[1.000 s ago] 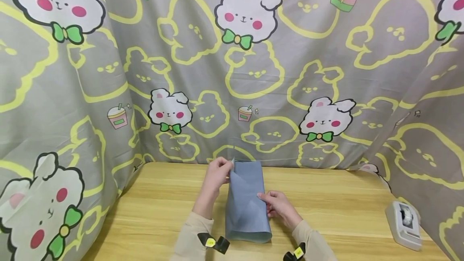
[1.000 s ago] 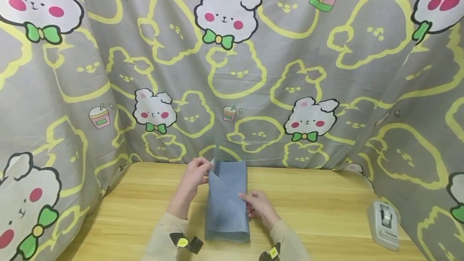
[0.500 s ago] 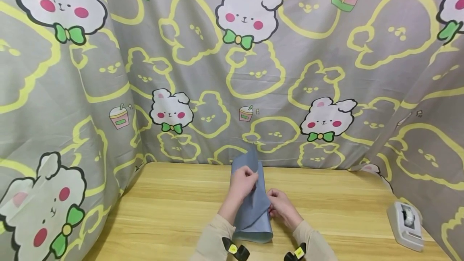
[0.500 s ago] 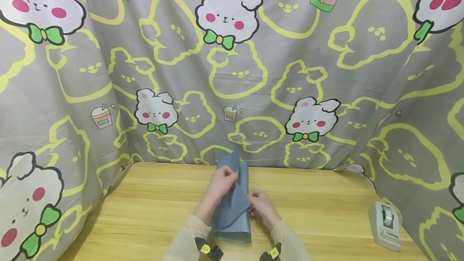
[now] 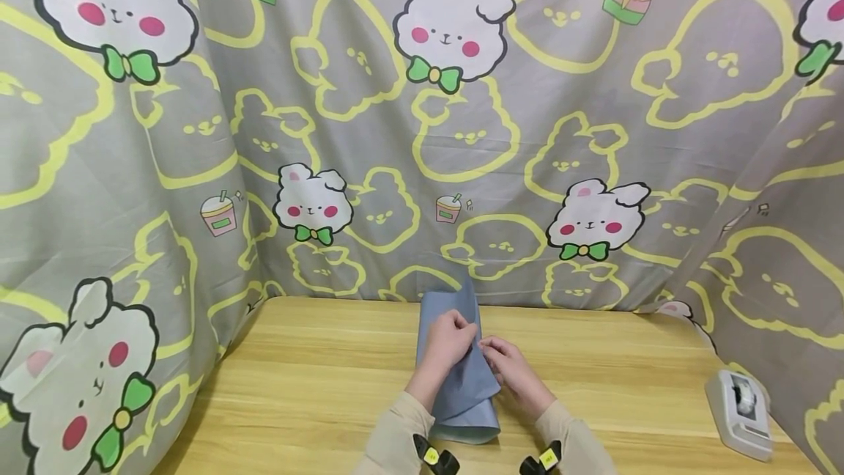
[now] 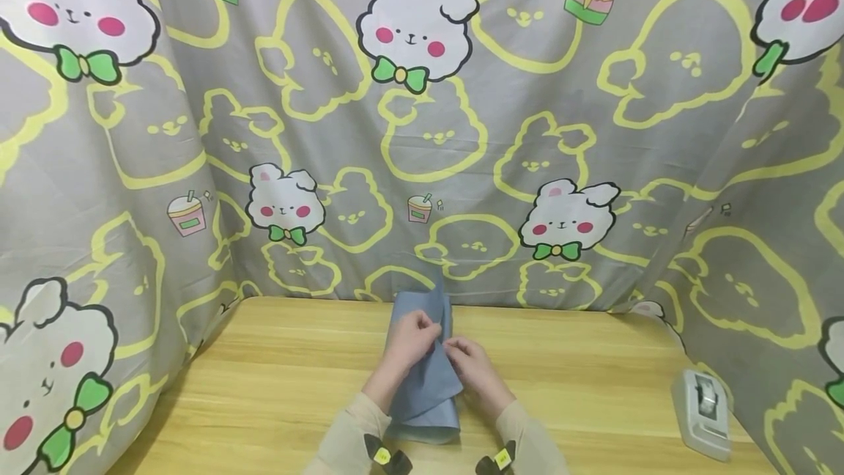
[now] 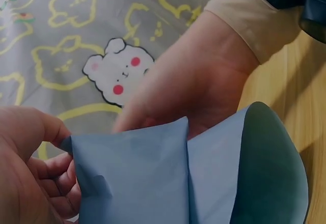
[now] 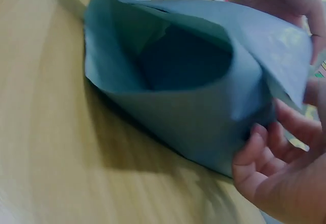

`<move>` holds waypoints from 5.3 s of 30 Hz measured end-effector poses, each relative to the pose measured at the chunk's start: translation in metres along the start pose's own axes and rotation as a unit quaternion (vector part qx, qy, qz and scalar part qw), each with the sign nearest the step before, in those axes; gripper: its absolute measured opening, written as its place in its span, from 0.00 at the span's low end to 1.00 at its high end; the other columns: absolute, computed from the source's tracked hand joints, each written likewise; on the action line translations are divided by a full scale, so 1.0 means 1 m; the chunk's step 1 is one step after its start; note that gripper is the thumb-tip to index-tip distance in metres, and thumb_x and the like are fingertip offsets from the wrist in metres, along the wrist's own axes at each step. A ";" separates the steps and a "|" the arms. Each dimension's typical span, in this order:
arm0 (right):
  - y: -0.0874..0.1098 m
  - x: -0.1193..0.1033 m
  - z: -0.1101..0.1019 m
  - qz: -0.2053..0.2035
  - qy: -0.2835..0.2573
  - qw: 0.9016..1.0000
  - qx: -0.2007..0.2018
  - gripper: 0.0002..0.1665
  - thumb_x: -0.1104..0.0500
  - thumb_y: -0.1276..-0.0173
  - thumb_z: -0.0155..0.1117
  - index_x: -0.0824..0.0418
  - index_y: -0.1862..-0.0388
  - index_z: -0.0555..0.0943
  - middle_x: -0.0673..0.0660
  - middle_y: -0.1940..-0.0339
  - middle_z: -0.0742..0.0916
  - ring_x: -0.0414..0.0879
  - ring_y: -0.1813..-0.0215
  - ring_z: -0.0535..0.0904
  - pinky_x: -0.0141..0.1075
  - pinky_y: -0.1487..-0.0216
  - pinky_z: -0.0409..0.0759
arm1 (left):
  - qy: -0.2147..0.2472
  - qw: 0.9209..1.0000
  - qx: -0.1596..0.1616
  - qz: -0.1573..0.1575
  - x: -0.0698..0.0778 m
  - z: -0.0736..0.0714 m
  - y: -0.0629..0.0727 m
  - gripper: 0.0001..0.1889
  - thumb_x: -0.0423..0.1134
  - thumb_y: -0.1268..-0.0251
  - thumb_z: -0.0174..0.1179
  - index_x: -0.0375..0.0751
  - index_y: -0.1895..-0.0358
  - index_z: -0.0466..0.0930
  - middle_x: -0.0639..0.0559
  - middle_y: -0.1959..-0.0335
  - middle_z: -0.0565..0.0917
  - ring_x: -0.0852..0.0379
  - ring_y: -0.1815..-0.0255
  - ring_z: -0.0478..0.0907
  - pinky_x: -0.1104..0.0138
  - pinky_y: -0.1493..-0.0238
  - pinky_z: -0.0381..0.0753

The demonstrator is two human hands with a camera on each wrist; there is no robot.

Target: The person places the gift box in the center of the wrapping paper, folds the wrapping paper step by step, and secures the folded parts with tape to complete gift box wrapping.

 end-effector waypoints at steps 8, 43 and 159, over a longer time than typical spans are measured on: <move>0.007 -0.002 0.007 0.025 -0.072 0.986 -0.151 0.12 0.55 0.25 0.48 0.46 0.67 0.78 0.40 0.70 0.78 0.34 0.65 0.74 0.34 0.56 0.76 | 0.013 1.000 -0.006 -0.015 -0.004 0.002 0.000 0.07 0.35 0.48 0.59 0.42 0.80 0.74 0.55 0.82 0.75 0.61 0.81 0.69 0.71 0.80 0.67; 0.016 0.000 0.001 0.015 -0.102 0.969 -0.226 0.13 0.69 0.32 0.54 0.51 0.68 0.76 0.44 0.68 0.77 0.35 0.62 0.76 0.32 0.55 0.81 | 0.285 0.948 -0.037 -0.135 -0.101 -0.059 -0.018 0.06 0.33 0.38 0.59 0.34 0.61 0.76 0.53 0.73 0.76 0.60 0.74 0.72 0.69 0.70 0.76; 0.004 0.010 -0.033 0.077 -0.030 0.992 0.092 0.06 0.62 0.35 0.63 0.65 0.67 0.78 0.50 0.72 0.82 0.41 0.72 0.79 0.35 0.70 0.80 | 0.176 0.966 -0.042 -0.182 -0.125 -0.026 -0.039 0.24 0.44 0.36 0.63 0.25 0.46 0.79 0.39 0.61 0.86 0.60 0.72 0.82 0.66 0.70 0.85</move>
Point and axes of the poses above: each hand's wrist, its own y-axis away from the middle knuckle, its own z-axis out of the palm, x = y × z, the point moved 9 cm from there along -y, towards the middle knuckle
